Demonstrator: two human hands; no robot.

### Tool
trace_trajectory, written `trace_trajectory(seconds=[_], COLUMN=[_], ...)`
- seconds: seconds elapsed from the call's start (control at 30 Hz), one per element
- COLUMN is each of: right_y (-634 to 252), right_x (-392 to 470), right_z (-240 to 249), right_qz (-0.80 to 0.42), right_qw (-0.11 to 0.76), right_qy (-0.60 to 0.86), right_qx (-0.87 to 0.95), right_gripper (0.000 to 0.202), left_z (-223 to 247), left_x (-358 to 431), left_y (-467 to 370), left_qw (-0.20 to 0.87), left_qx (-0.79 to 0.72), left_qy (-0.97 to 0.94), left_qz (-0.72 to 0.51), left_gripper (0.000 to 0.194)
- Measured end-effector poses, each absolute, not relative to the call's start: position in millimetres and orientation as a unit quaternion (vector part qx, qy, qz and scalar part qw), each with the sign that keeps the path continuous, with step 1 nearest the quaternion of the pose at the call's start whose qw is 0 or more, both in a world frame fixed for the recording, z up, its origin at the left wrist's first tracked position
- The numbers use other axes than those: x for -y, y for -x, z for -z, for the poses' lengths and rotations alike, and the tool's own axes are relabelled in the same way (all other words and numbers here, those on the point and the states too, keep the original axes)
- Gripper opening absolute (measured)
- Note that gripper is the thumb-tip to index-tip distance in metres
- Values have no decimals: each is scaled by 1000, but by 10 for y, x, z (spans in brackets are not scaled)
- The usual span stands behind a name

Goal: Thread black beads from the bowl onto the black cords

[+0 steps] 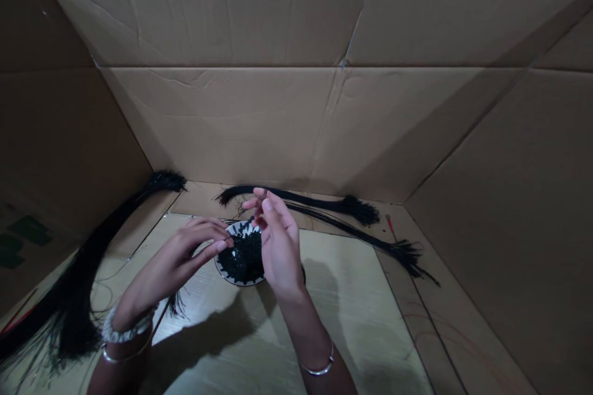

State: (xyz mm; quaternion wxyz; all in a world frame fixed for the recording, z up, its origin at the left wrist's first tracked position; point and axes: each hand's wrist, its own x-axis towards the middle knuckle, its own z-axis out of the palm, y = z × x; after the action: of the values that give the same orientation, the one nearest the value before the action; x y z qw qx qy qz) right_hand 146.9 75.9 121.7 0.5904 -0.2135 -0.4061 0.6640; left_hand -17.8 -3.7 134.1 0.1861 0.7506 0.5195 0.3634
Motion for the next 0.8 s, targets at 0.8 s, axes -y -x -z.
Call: trace_trajectory(seconds=[0.8], right_y=[-1433], right_x=[-730], right_z=[-1183], right_qz=[-637], right_qw=[540], right_qy=[249], right_qx=[491], right_gripper=[9], left_z=[-1441], left_x=[119], left_y=[238], left_qw=[138], left_qx=[-540], left_qy=[-740], left_qz=[-376], left_gripper=[15])
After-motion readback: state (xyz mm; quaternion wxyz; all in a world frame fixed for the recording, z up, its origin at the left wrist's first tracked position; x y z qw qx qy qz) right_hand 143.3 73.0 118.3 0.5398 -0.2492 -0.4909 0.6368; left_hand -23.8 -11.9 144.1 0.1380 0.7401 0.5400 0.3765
